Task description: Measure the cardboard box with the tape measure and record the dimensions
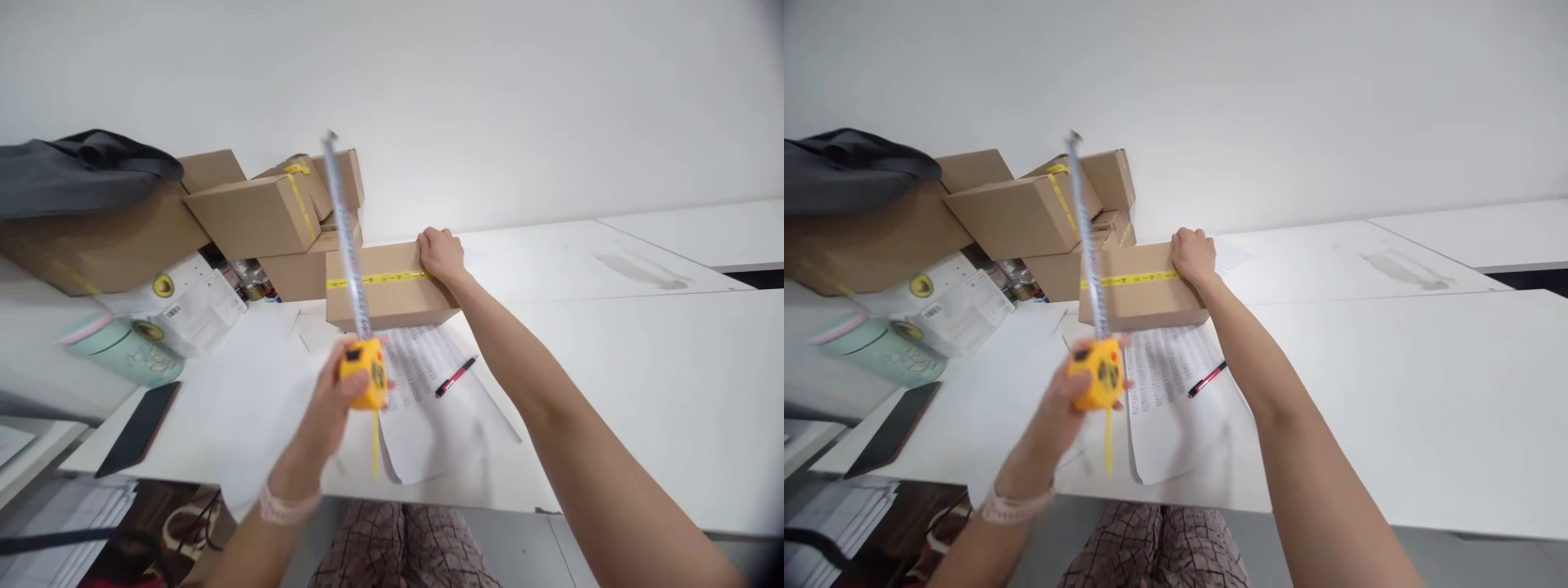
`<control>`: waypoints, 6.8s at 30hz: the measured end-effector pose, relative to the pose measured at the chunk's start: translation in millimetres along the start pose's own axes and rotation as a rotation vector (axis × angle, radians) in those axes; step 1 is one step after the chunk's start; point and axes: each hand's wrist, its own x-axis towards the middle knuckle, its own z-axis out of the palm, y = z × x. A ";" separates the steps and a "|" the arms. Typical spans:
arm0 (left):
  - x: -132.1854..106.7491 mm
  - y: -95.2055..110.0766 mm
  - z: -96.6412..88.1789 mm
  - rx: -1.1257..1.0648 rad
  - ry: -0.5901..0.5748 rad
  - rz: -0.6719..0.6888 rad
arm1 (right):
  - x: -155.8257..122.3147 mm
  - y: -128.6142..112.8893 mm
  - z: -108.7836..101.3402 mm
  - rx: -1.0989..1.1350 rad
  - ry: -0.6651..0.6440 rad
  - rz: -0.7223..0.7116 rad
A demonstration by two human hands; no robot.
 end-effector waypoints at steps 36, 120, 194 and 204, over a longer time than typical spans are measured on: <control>-36.6 -94.7 36.4 0.006 -0.069 -0.254 | -2.7 -8.8 6.7 -0.032 0.053 0.040; -52.4 -125.3 1.0 0.200 -0.274 -0.086 | -214.2 83.9 -13.7 -0.125 -0.308 -0.094; -47.6 -112.7 -3.6 0.394 -0.383 -0.077 | -223.8 77.4 47.8 0.554 -0.228 0.216; -48.1 -115.1 -3.8 0.372 -0.382 -0.070 | -221.8 76.4 47.9 0.567 -0.237 0.224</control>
